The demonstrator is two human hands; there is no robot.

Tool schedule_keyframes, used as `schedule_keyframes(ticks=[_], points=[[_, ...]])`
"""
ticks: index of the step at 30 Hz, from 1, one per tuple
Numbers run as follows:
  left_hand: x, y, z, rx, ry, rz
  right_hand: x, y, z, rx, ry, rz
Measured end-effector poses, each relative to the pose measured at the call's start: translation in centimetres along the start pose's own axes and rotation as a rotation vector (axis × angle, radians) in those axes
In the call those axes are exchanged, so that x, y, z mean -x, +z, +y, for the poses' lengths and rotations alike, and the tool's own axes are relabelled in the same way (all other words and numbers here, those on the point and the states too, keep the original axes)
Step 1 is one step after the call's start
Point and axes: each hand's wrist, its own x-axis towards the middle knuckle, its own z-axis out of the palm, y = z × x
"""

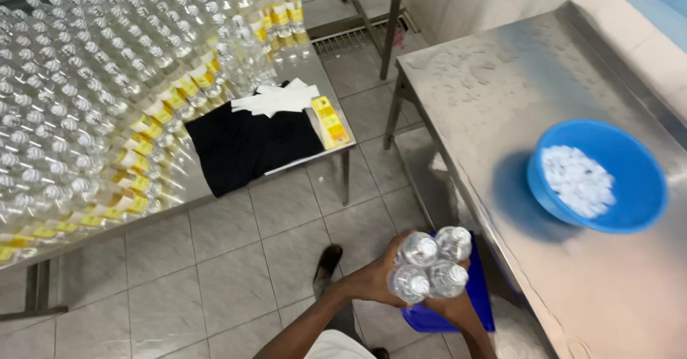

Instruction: The person moves clear plastic bottles from a secondary table to a primary table filled with similar bottles. They then pick up individual bottles and apply yellow labels to them by hand, placing the labeled bottles back into the rows on the table.

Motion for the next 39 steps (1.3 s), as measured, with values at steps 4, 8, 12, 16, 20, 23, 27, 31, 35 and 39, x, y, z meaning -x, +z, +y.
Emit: schedule_keyframes(ticks=[4, 8, 12, 16, 20, 23, 27, 31, 35, 39], points=[[4.3, -13.7, -4.0, -0.367, -0.205, 0.16, -10.3, 7.3, 0.9, 0.03, -0.004, -0.261], [2.6, -25.5, -1.1, -0.466, -0.228, 0.232, -20.7, 15.3, -2.6, 0.152, -0.004, -0.357], [0.2, -35.0, -1.3, -0.398, -0.139, 0.329, -32.9, 19.1, -6.0, 0.631, -0.39, -0.643], [-3.9, -45.6, 1.6, -0.364, -0.058, 0.333, -41.8, 25.8, -8.3, 0.15, -0.011, -0.439], [-6.4, -52.2, 2.1, -0.439, -0.117, 0.458, -50.1, 29.0, -11.8, 0.192, -0.151, -0.47], [-7.6, -56.0, 1.3, -0.408, -0.097, 0.51, -56.2, 31.6, -9.1, 0.066, -0.192, -0.636], [-8.5, -59.6, 0.5, -0.409, -0.125, 0.609, -61.4, 33.4, -8.0, 0.08, -0.257, -0.777], [-9.6, -61.9, -0.8, -0.388, -0.107, 0.767, -66.3, 35.5, -7.2, 0.023, -0.343, -0.857], [-11.2, -60.6, 1.2, -0.398, -0.116, 0.934, -69.0, 36.8, -7.9, 0.07, -0.436, -1.019], [-11.5, -60.8, -0.3, -0.403, 0.042, 1.079, -70.6, 38.4, -7.8, -0.003, -0.44, -1.111]])
